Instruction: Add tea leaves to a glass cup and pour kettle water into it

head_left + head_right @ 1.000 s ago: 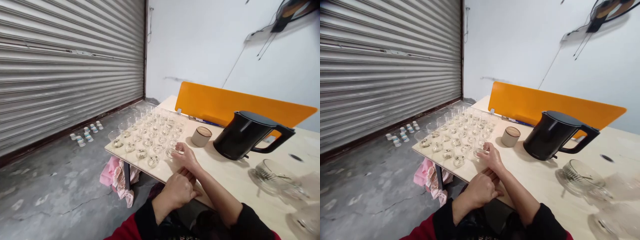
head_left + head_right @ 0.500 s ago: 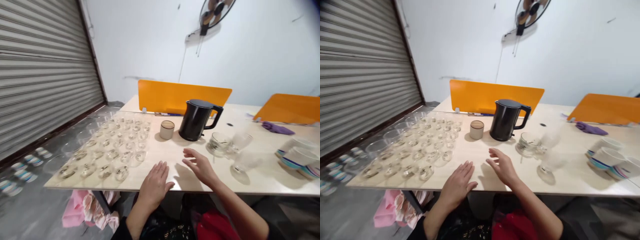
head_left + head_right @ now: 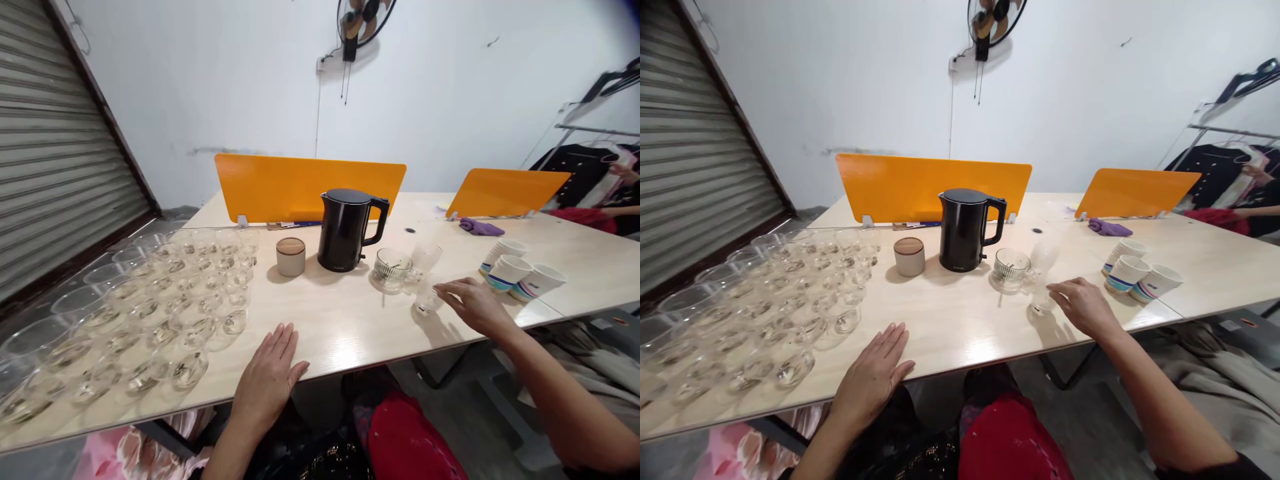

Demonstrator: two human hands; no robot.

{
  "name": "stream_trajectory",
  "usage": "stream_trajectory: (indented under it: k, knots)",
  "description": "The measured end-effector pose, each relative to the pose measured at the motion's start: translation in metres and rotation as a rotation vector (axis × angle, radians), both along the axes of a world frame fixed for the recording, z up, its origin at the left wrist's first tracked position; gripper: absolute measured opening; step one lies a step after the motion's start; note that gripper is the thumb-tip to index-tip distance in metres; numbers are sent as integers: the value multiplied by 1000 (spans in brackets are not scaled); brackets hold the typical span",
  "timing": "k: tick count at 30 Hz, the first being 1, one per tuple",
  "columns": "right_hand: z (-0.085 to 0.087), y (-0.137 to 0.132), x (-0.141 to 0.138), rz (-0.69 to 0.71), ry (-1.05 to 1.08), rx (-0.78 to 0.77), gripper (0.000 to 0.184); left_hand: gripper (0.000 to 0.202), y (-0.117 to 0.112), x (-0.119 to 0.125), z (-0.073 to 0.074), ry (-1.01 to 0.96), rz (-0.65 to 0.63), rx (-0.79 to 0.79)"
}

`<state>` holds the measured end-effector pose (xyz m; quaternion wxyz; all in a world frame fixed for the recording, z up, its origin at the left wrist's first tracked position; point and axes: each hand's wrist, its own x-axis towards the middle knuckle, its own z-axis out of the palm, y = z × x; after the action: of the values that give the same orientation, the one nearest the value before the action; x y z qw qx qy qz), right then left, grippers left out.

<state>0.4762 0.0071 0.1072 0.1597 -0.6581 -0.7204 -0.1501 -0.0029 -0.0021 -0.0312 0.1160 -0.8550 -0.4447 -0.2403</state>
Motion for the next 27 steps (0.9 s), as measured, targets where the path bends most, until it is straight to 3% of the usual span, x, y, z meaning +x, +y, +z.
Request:
stream_trajectory:
  k: [7,12,17,23,27]
  knots:
    - [-12,1,-11,-104,22,23,34,52,-1,-1,0,13,1,40]
    - [-10,-2,-13,-174,137,81,28,53,1,-1,-2,15,-10,58]
    - [-4,-5,-13,-141,158,111,34,51,1,-2,-3,19,-17,57]
    - [26,-17,-21,-81,147,248,38,52,0,-1,-2,13,-3,37]
    - [55,-32,-59,26,150,416,31,50,-2,0,4,11,13,-11]
